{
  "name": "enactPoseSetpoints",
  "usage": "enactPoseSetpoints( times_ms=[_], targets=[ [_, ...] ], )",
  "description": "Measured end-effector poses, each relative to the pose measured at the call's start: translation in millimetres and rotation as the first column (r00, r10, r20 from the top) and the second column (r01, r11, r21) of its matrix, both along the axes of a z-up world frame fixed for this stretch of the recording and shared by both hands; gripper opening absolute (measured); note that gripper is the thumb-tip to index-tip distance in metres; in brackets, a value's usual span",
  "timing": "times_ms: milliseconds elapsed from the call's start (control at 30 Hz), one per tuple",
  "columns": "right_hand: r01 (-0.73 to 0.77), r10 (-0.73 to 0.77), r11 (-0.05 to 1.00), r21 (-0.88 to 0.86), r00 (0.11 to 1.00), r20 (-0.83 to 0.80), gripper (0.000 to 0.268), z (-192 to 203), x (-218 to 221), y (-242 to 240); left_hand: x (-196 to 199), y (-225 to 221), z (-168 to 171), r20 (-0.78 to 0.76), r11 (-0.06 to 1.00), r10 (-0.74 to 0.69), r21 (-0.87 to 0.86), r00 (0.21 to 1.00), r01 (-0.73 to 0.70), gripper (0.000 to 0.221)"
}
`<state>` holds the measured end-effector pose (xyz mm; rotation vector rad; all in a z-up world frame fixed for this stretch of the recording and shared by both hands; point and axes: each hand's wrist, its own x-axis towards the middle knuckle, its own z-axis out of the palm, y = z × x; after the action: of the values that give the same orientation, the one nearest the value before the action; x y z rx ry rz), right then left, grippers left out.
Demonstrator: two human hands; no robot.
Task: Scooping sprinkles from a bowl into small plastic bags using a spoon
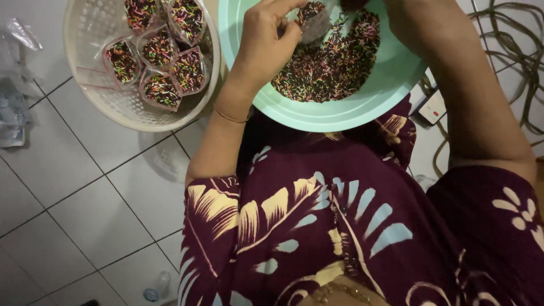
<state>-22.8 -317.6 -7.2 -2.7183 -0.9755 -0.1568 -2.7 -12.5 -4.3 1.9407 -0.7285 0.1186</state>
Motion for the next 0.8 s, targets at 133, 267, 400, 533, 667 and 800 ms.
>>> enactPoseSetpoints(
  times_ms=[133, 267, 400, 533, 667, 800],
  targets=[
    [-0.014, 0.013, 0.999, 0.041, 1.0, 0.023, 0.039, 12.2, -17.5, 7.4, -2.8, 2.4, 6.2, -0.101, 1.0, -0.017, 0.023, 0.995, 0.02, 0.051],
    [-0.022, 0.02, 0.998, 0.067, 0.999, 0.037, 0.035, 22.9, -25.7, 18.1, -2.3, 2.8, 2.5, -0.171, 0.996, 0.032, -0.074, 0.985, -0.045, 0.047],
    [-0.122, 0.165, 0.952, 0.281, 0.977, -0.136, 0.019, 32.7, -28.0, 30.2, -7.5, 5.9, 14.7, -0.134, 0.999, 0.023, -0.038, 0.991, -0.029, 0.039],
    [0.095, 0.057, 0.934, 0.344, 0.912, -0.406, 0.014, 31.4, -27.0, 30.5, -8.0, 6.7, 21.8, -0.096, 0.994, -0.074, -0.083, 0.993, 0.066, 0.018],
    [0.197, 0.044, 0.905, 0.376, 0.838, -0.544, 0.018, 45.9, -28.5, 39.2, -3.7, 9.6, 14.7, 0.009, 0.995, -0.069, -0.071, 0.998, 0.069, 0.011],
    [0.316, -0.014, 0.84, 0.441, 0.825, -0.565, 0.009, 32.1, -31.7, 27.6, -3.3, 9.1, 13.0, 0.022, 0.995, -0.057, -0.079, 0.998, 0.059, 0.017]
  ],
)
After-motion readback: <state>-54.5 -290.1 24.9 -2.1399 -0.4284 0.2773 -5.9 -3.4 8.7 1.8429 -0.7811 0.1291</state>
